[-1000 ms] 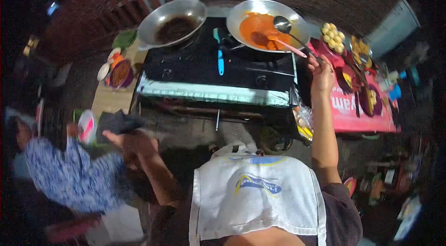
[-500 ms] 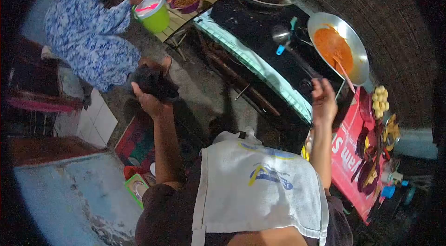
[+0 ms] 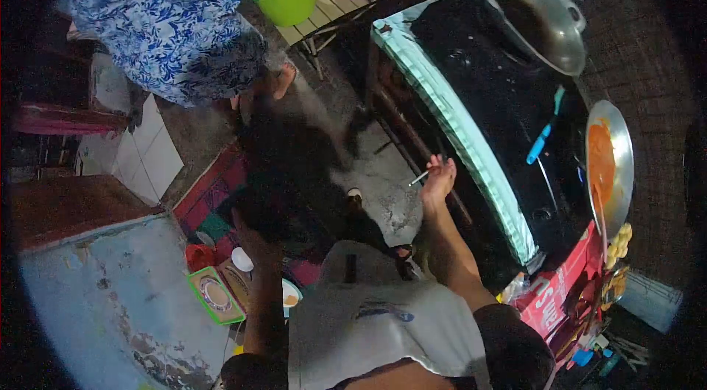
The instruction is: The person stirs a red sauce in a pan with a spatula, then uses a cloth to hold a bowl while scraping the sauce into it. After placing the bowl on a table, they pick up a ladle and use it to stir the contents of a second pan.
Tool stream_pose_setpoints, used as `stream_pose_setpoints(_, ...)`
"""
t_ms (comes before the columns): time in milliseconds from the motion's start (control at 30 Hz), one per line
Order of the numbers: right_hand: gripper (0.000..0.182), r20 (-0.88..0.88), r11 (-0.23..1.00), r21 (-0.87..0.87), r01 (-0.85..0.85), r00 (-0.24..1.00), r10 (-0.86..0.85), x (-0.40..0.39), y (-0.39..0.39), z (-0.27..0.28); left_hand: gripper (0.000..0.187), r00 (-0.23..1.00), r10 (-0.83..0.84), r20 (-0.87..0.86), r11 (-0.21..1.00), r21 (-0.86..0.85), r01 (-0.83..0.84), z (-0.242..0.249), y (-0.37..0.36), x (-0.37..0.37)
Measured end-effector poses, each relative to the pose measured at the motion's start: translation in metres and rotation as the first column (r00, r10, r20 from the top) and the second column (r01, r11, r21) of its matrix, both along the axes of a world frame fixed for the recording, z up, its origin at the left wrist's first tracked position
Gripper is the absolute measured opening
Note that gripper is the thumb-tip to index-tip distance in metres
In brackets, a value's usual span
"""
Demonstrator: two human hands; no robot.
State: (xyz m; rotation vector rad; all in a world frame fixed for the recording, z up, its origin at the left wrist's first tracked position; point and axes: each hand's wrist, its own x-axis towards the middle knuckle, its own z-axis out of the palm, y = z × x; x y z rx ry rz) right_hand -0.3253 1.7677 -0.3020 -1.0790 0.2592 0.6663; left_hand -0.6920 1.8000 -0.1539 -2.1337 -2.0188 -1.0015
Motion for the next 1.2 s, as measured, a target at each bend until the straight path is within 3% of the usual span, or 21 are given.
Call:
stream_pose_setpoints(67, 0.033, 0.277, 0.997, -0.049, 0.053, 0.960, -0.037, 0.004, 0.026, -0.014, 0.047, 0.937, -0.070, 0.342, 0.927, -0.324, 0.187, 0.034, 0.010, 0.011)
stream_pose_setpoints(100, 0.033, 0.274, 0.996, -0.064, 0.055, 0.961, -0.035, 0.012, 0.034, -0.027, 0.047, 0.939, -0.067, 0.339, 0.922, -0.338, 0.187, 0.021, 0.011, 0.008)
stream_pose_setpoints(133, 0.032, 0.401, 0.891, -0.453, -0.033, 0.885, 0.237, 0.023, 0.040, -0.042, 0.046, 0.776, 0.117, 0.620, 0.896, -0.403, 0.187, 0.005, 0.009, 0.003)
stream_pose_setpoints(167, 0.031, 0.390, 0.630, -0.776, -0.035, 0.758, 0.523, 0.032, 0.043, -0.057, 0.045, 0.512, 0.308, 0.802, 0.863, -0.462, 0.205, -0.006, 0.012, 0.000)
stream_pose_setpoints(200, 0.031, 0.378, 0.618, -0.785, -0.039, 0.761, 0.527, 0.039, 0.044, -0.070, 0.045, 0.517, 0.319, 0.794, 0.855, -0.476, 0.204, -0.014, 0.017, -0.002)
stream_pose_setpoints(267, 0.030, 0.494, 0.489, -0.867, 0.102, 0.315, 0.811, 0.042, 0.049, -0.077, 0.046, 0.068, 0.447, 0.892, 0.844, -0.446, 0.299, -0.026, 0.027, -0.005)
stream_pose_setpoints(333, 0.031, 0.456, 0.472, -0.882, 0.019, 0.292, 0.841, 0.042, 0.049, -0.085, 0.047, -0.011, 0.540, 0.841, 0.820, -0.523, 0.233, -0.034, 0.034, -0.003)
stream_pose_setpoints(367, 0.039, 0.402, 0.391, -0.916, 0.091, 0.181, 0.898, 0.041, 0.049, -0.090, 0.048, -0.099, 0.609, 0.787, 0.790, -0.589, 0.169, -0.036, 0.036, -0.001)
stream_pose_setpoints(400, 0.048, 0.331, 0.315, -0.933, 0.172, 0.073, 0.941, 0.042, 0.047, -0.094, 0.048, -0.099, 0.617, 0.781, 0.783, -0.597, 0.171, -0.036, 0.039, 0.001)
stream_pose_setpoints(467, 0.051, 0.263, 0.255, -0.957, 0.137, 0.045, 0.964, 0.044, 0.046, -0.098, 0.050, -0.171, 0.662, 0.729, 0.741, -0.604, 0.293, -0.028, 0.050, 0.009)
stream_pose_setpoints(600, 0.056, 0.116, 0.111, -0.993, 0.047, 0.121, 0.986, 0.041, 0.050, -0.089, 0.050, -0.148, 0.637, 0.757, 0.751, -0.565, 0.341, -0.027, 0.058, 0.017)
stream_pose_setpoints(733, 0.050, 0.133, 0.133, -0.991, 0.017, 0.272, 0.953, 0.036, 0.044, -0.071, 0.049, -0.111, 0.601, 0.792, 0.761, -0.525, 0.381, -0.020, 0.063, 0.021)
stream_pose_setpoints(800, 0.046, 0.384, 0.414, -0.896, 0.162, -0.186, 0.904, 0.049, 0.015, -0.088, 0.049, -0.102, 0.585, 0.805, 0.761, -0.501, 0.412, -0.018, 0.067, 0.022)
stream_pose_setpoints(833, 0.040, 0.270, 0.268, -0.962, -0.046, -0.059, 0.961, 0.034, 0.012, -0.028, 0.051, -0.069, 0.509, 0.858, 0.786, -0.431, 0.442, -0.023, 0.068, 0.017)
stream_pose_setpoints(900, 0.033, -0.020, -0.025, -0.997, -0.070, -0.072, 0.997, 0.010, 0.002, 0.083, 0.055, -0.043, 0.419, 0.907, 0.788, -0.340, 0.513, -0.024, 0.075, 0.013)
stream_pose_setpoints(933, 0.033, -0.013, -0.014, -0.999, -0.050, -0.029, 1.000, 0.011, -0.018, 0.100, 0.057, 0.588, 0.074, 0.805, 0.802, -0.399, 0.445, -0.021, 0.080, 0.012)
stream_pose_setpoints(967, 0.030, 0.025, 0.031, -0.999, 0.043, -0.138, 0.990, 0.017, -0.043, 0.117, 0.062, 0.915, -0.295, 0.277, 0.850, -0.360, 0.383, -0.020, 0.087, 0.015)
stream_pose_setpoints(1000, 0.028, 0.043, 0.079, -0.987, 0.143, -0.235, 0.971, 0.027, -0.068, 0.136, 0.062, 0.881, -0.361, 0.305, 0.826, -0.334, 0.454, -0.022, 0.095, 0.024)
stream_pose_setpoints(1067, 0.025, 0.569, 0.566, -0.821, 0.073, 0.022, 0.822, 0.050, -0.109, 0.207, 0.067, 0.740, -0.300, 0.601, 0.774, -0.300, 0.558, -0.027, 0.108, 0.045)
stream_pose_setpoints(1133, 0.026, 0.369, 0.331, -0.820, 0.466, -0.011, 0.929, 0.071, -0.120, 0.303, 0.072, 0.556, -0.169, 0.814, 0.726, -0.279, 0.629, -0.025, 0.117, 0.065)
stream_pose_setpoints(1200, 0.017, 0.369, 0.217, -0.617, 0.757, 0.034, 0.929, 0.116, -0.163, 0.337, 0.075, 0.442, -0.105, 0.891, 0.694, -0.253, 0.674, 0.010, 0.120, 0.102)
